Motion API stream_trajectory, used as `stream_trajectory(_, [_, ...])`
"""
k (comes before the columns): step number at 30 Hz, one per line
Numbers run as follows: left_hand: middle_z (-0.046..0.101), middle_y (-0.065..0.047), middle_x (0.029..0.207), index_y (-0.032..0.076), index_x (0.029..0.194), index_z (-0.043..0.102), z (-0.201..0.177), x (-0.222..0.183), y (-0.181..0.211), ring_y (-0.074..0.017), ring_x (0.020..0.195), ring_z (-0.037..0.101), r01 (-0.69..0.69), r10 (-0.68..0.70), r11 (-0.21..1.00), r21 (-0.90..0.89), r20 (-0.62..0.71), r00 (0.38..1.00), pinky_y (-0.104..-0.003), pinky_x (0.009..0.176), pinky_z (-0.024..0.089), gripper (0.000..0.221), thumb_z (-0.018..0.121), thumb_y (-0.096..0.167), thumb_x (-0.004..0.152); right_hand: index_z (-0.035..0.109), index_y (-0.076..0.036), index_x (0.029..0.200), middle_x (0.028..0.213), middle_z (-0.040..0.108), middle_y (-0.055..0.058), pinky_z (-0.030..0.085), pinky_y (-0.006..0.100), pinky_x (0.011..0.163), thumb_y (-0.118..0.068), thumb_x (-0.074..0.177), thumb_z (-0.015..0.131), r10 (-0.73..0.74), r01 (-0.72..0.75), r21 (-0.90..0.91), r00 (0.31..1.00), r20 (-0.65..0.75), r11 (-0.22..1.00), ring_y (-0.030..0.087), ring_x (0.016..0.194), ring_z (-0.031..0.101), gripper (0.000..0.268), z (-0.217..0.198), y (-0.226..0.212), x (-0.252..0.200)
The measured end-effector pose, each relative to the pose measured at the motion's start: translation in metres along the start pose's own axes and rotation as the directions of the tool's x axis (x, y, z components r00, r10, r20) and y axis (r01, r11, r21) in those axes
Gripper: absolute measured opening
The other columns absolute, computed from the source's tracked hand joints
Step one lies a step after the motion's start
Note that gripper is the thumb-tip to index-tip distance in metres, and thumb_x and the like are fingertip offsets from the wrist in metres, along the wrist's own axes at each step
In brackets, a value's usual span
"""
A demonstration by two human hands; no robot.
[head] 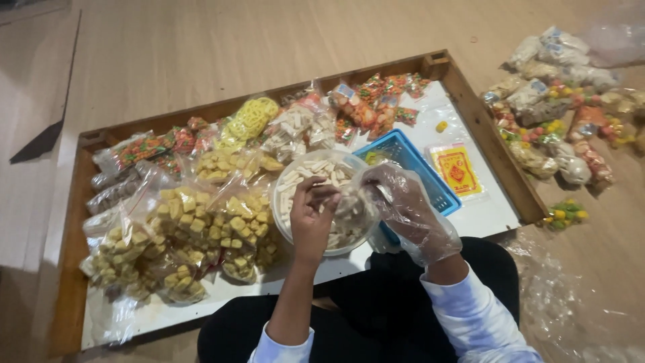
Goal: The person sits on the floor and sorts white, stick-shaped food items from a large bowl into smaller plastic bags. They handle the items by hand, wearing gloves, and place the filled bags onto a wooden tray alongside other packaged snacks.
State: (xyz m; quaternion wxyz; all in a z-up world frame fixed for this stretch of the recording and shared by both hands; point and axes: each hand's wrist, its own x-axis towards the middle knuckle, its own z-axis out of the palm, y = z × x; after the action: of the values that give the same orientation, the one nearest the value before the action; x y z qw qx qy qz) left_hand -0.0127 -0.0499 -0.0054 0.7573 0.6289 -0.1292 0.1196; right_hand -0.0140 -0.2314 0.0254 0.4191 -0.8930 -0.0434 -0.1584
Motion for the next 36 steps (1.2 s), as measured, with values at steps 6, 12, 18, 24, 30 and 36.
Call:
stream_trajectory(6, [0.077,-0.016,0.094,0.000,0.120,0.061,0.023,-0.003,0.030,-0.0277,0.089,0.076,-0.140,0.130,0.975,0.175,0.069,0.989,-0.040,0.085,0.059,0.029,0.071,0.002,0.093,0.073,-0.006,0.100,0.093,0.072,0.012,0.063,0.035,0.079,-0.006,0.090,0.071,-0.223,0.248,0.180,0.964,-0.146,0.952,0.030,0.088,0.074,0.010,-0.032,0.020,-0.008])
stream_trajectory(12, [0.074,-0.010,0.091,0.004,0.115,0.068,0.024,-0.009,0.021,-0.0269,0.084,0.076,-0.376,0.363,0.832,0.408,0.114,0.925,-0.038,0.077,0.062,0.025,0.072,0.000,0.091,0.066,-0.001,0.120,0.115,0.067,0.018,0.060,0.041,0.089,-0.028,0.091,0.076,-0.287,0.322,0.476,0.946,-0.148,0.818,0.026,0.101,0.071,0.041,-0.024,0.012,-0.017])
stream_trajectory(18, [0.073,-0.012,0.095,0.002,0.126,0.061,0.013,-0.012,0.027,-0.0306,0.088,0.075,-0.396,0.358,0.834,0.385,0.168,0.918,-0.042,0.082,0.061,0.033,0.070,0.004,0.094,0.075,-0.005,0.091,0.090,0.072,0.015,0.058,0.045,0.080,-0.028,0.097,0.070,-0.326,0.356,0.369,0.934,-0.144,0.859,0.034,0.085,0.073,0.025,-0.008,0.012,-0.016])
stream_trajectory(24, [0.076,-0.014,0.091,0.001,0.124,0.063,0.007,-0.024,0.043,-0.0324,0.085,0.076,-0.354,0.323,0.846,0.399,0.146,0.935,-0.042,0.078,0.061,0.037,0.073,-0.003,0.088,0.071,-0.002,0.105,0.094,0.066,0.014,0.056,0.046,0.093,-0.015,0.103,0.060,-0.648,0.591,-0.278,0.624,-0.437,0.757,0.037,0.084,0.068,0.017,0.047,0.030,-0.036])
stream_trajectory(30, [0.073,-0.009,0.091,0.004,0.114,0.069,-0.005,-0.043,0.017,-0.0278,0.076,0.073,-0.592,0.593,0.585,0.554,0.206,0.778,-0.038,0.068,0.061,0.031,0.075,-0.004,0.085,0.075,-0.008,0.094,0.090,0.068,0.006,0.060,0.038,0.077,-0.030,0.101,0.061,-0.595,0.679,0.059,0.678,-0.432,0.731,0.028,0.084,0.069,0.027,0.032,-0.014,-0.035])
stream_trajectory(36, [0.071,-0.012,0.090,0.005,0.115,0.064,-0.017,-0.039,0.012,-0.0307,0.076,0.071,-0.674,0.610,0.532,0.512,0.320,0.724,-0.042,0.068,0.060,0.039,0.077,-0.007,0.080,0.077,-0.014,0.088,0.086,0.073,0.002,0.062,0.035,0.068,-0.021,0.088,0.075,-0.668,0.683,-0.059,0.687,-0.287,0.728,0.023,0.081,0.073,0.008,0.047,0.022,-0.040])
